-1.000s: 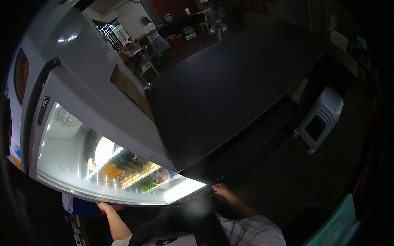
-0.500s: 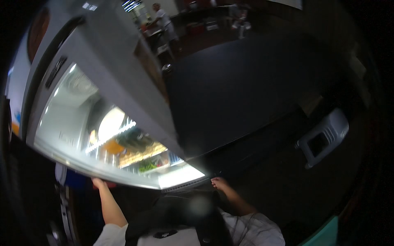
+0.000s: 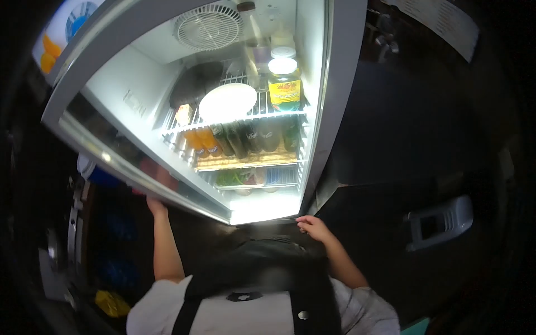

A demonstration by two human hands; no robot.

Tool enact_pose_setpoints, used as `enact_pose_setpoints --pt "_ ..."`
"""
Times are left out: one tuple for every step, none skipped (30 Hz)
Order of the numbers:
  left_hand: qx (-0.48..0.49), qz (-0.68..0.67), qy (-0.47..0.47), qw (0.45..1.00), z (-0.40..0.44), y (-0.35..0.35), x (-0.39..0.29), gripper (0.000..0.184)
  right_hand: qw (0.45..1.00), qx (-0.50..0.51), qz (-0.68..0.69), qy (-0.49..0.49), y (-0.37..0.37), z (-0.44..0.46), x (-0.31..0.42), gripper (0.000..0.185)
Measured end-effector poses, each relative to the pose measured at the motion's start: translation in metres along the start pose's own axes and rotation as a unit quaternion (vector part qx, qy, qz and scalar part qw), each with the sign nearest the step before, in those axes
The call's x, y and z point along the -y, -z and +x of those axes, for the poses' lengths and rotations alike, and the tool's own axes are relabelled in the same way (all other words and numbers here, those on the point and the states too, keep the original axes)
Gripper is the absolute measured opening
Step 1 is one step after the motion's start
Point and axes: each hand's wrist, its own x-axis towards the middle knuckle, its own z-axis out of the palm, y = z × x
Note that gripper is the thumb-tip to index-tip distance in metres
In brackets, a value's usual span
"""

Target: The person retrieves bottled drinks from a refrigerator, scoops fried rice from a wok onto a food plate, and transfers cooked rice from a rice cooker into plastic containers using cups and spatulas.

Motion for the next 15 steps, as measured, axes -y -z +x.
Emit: enact_pose_setpoints --pt "0.012 0.006 0.009 1.000 -0.011 0.001 -0.017 0.040 0.996 -0.042 -0.013 0.071 -0.011 -0.007 0.015 0.027" --pt "0.026 0.014 0.018 0.999 -0.016 0.010 -0.030 0.036 0.986 -0.086 -0.027 0.140 -0.024 -0.018 0.033 0.025" --pt "0.221 0.008 0.035 0.975 0.037 0.066 0.000 0.032 0.946 -0.163 -0.142 0.242 -0.041 -0.038 0.076 0.023" --pt "0.407 0.008 0.050 0.912 0.088 0.120 0.029 0.030 0.908 -0.189 -0.218 0.305 -0.052 -0.061 0.118 0.030" --pt "0.325 0.215 -0.059 0.919 0.054 0.078 -0.017 0.026 0.865 -0.231 -0.262 0.360 -0.064 -0.077 0.150 0.040" --pt "0.298 0.203 0.035 0.932 0.045 0.058 -0.041 0.026 0.794 -0.293 -0.327 0.421 -0.078 -0.086 0.174 0.052" --pt "0.351 0.149 0.053 0.923 0.030 0.031 -0.069 0.027 0.780 -0.309 -0.359 0.408 -0.087 -0.092 0.190 0.063" --pt "0.397 0.094 0.074 0.910 0.017 0.008 -0.092 0.029 0.758 -0.324 -0.393 0.407 -0.098 -0.093 0.203 0.073" --pt "0.398 0.091 0.081 0.909 0.009 -0.008 -0.109 0.029 0.747 -0.330 -0.413 0.403 -0.105 -0.087 0.208 0.083" --pt "0.412 0.030 0.086 0.907 0.004 -0.024 -0.123 0.031 0.745 -0.329 -0.419 0.402 -0.112 -0.081 0.212 0.083" --pt "0.423 -0.031 0.087 0.901 -0.003 -0.031 -0.132 0.034 0.740 -0.334 -0.423 0.403 -0.120 -0.071 0.214 0.089" --pt "0.421 -0.034 0.085 0.903 -0.010 -0.034 -0.140 0.034 0.734 -0.339 -0.426 0.405 -0.127 -0.064 0.216 0.096" --pt "0.439 -0.101 0.082 0.889 -0.016 -0.037 -0.147 0.036 0.733 -0.337 -0.426 0.410 -0.134 -0.057 0.214 0.096" --pt "0.458 -0.167 0.079 0.870 -0.021 -0.041 -0.156 0.039 0.729 -0.361 -0.399 0.423 -0.142 -0.052 0.208 0.102" --pt "0.458 -0.167 0.073 0.870 -0.032 -0.041 -0.165 0.039 0.724 -0.385 -0.371 0.435 -0.147 -0.050 0.205 0.108"
